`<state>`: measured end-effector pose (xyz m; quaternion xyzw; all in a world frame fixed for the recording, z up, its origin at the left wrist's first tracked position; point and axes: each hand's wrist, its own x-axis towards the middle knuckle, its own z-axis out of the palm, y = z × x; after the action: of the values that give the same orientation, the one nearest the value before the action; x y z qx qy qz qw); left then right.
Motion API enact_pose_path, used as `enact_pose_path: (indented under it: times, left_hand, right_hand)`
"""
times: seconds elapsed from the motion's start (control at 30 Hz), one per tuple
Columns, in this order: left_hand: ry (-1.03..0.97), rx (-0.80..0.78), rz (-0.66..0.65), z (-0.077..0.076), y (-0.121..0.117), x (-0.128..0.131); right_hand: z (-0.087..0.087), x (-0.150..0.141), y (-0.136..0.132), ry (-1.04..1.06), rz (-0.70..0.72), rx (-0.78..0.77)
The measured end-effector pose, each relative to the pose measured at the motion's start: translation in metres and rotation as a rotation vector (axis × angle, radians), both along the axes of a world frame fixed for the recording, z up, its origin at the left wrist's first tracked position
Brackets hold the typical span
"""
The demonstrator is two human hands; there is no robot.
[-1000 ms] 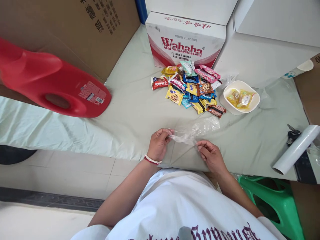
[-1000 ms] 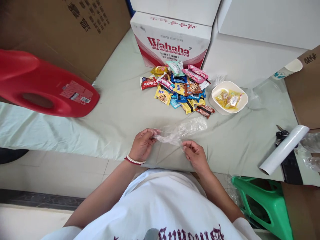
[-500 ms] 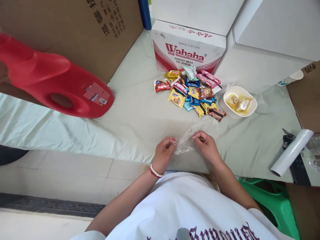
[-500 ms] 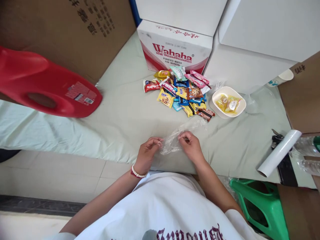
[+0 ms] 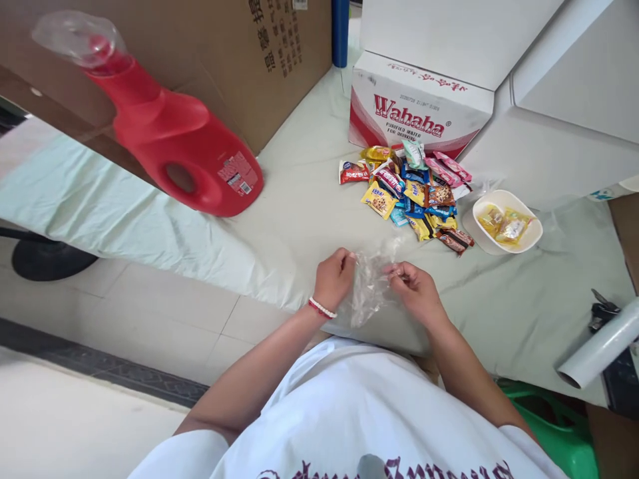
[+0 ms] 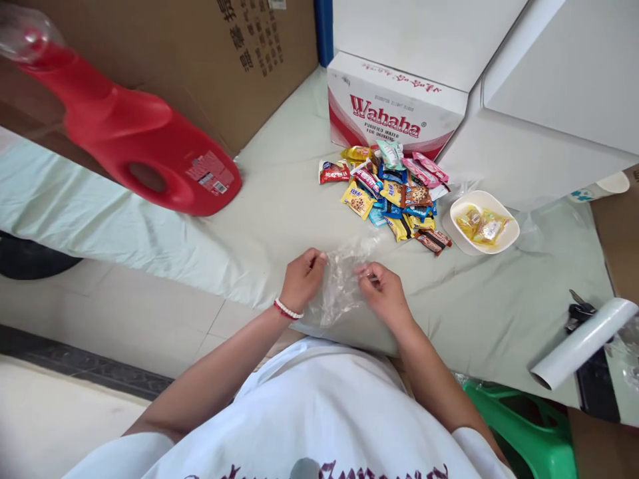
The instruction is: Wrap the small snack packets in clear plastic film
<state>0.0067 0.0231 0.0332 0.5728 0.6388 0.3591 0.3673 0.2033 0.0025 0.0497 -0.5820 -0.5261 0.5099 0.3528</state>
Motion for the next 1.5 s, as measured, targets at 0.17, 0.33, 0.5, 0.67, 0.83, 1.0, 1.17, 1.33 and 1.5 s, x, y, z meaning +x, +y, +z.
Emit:
enact_pose_path:
  times: [0.17,0.33,0.5,0.67,0.83,1.0,1.17,1.33,1.5]
  left_hand:
    - [-0.049,0.028,0.228,-0.009,0.006,-0.016]
    - [0.095,0.001,0.295,-0.015,-0.002,-0.036]
    - [0.288,-0.006,0.300,-0.027,-0.014,-0.059]
    - [0.503,0.352,0.299,-0.018,-0.032,-0.064]
    - [0.540,0.442,-0.431,0.001,-0.017,-0.033]
    - [0.676,0.204,-0.553,-0.016,0.021,-0.019]
    - [0.782,0.178,-0.609,-0.031,0.017,-0.026]
    - [0.824,0.151,-0.653,-0.027,0.009,-0.023]
    - [0.816,0.156,-0.615,-0.028,0.016,-0.026]
  right_hand:
    - [-0.011,0.023,-0.014,0.153,-0.236,-0.087]
    - [-0.024,0.044,-0.031,0.123,-0.297,-0.184]
    - [-0.026,0.065,-0.029,-0.043,-0.224,-0.158]
    - [-0.028,0.074,-0.022,-0.156,-0.176,-0.120]
    - [-0.028,0.072,-0.016,-0.134,-0.158,-0.166]
    - [-0.024,0.096,-0.017,-0.394,-0.147,-0.026]
    - [-0.004,0.109,-0.033,-0.640,-0.214,0.205]
    - [0.007,0.083,-0.041,-0.425,0.251,0.196]
    - [-0.003,0.097,-0.064,-0.337,0.417,0.115]
